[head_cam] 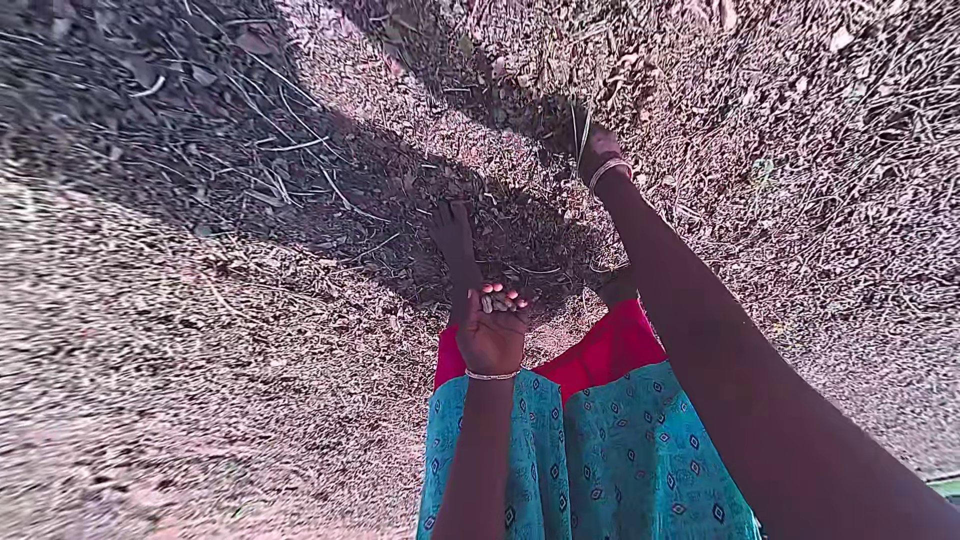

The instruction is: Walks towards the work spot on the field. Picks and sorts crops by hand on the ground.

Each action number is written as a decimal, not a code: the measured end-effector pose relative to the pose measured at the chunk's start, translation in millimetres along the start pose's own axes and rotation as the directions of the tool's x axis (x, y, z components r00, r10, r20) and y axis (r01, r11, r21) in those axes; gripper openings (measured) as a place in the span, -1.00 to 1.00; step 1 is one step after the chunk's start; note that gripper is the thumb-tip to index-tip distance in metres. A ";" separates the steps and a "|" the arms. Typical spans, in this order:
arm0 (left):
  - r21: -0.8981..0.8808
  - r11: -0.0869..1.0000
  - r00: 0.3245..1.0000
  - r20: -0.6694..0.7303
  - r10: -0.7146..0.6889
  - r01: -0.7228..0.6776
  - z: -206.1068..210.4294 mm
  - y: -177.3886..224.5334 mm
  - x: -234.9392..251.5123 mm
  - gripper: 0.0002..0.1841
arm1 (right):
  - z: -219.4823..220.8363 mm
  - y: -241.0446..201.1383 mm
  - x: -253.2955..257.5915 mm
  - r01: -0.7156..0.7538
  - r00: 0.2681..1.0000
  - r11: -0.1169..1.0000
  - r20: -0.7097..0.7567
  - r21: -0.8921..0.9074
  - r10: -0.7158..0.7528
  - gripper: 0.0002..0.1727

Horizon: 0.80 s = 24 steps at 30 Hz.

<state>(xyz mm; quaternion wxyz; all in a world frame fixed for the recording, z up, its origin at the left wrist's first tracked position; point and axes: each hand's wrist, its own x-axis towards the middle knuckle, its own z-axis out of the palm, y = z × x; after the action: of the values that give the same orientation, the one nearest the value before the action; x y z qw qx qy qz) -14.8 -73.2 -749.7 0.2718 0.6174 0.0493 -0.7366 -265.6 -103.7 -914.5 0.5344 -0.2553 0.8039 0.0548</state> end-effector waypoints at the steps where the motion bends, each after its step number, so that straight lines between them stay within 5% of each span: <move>1: -0.001 1.000 1.000 -0.003 0.003 -0.003 1.4 0.2 0.0 -0.38 | -1.5 6.2 -0.4 0.017 1.000 0.996 -0.024 0.083 -0.015 -0.39; 3: -0.014 1.000 1.000 -0.002 0.005 -0.005 4.5 1.8 -0.1 -0.38 | 1.2 28.5 4.6 0.051 0.989 0.916 -0.146 0.398 0.008 -0.56; 6: -0.036 0.999 1.000 0.004 0.011 -0.011 6.4 5.0 1.0 -0.37 | -7.2 53.7 14.1 0.132 0.929 0.518 -0.288 0.845 0.234 -0.79; 8: -0.042 0.999 1.000 0.004 0.013 -0.012 6.3 6.2 1.1 -0.36 | -26.2 62.5 23.5 0.185 0.904 0.235 -0.259 0.954 0.341 -0.83; 10: -0.044 0.999 1.000 0.020 0.016 -0.015 4.7 5.9 1.8 -0.35 | -47.2 61.8 35.6 0.189 0.874 0.139 -0.231 0.972 0.429 -0.80; 13: -0.037 0.999 1.000 0.008 0.014 -0.013 4.1 3.9 1.8 -0.34 | -63.4 54.6 54.1 0.141 0.824 0.426 -0.345 0.893 0.450 -0.63; 15: -0.038 0.999 1.000 -0.006 0.012 -0.012 4.6 3.4 1.4 -0.34 | -61.3 44.1 55.7 0.056 0.856 0.649 -0.371 0.759 0.360 -0.46; 18: -0.035 0.999 1.000 -0.003 0.029 -0.029 7.1 5.6 3.1 -0.34 | -48.2 13.5 27.3 -0.001 0.993 0.935 -0.108 0.354 0.042 -0.24; 21: -0.040 0.998 0.999 -0.021 0.045 -0.046 8.8 7.5 2.6 -0.34 | -46.1 12.0 3.2 0.147 0.988 0.983 0.021 0.113 -0.150 -0.35; 24: -0.035 0.999 0.999 -0.037 0.027 -0.028 8.3 5.5 0.8 -0.34 | -74.8 44.0 15.0 0.067 0.980 0.987 -0.196 0.147 -0.037 -0.55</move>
<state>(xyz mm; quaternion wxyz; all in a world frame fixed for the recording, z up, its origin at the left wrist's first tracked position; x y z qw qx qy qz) -19.7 -81.6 -747.0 0.2918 0.6265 0.0587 -0.7204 -352.9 -98.1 -904.3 0.4733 -0.2386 0.8467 -0.0462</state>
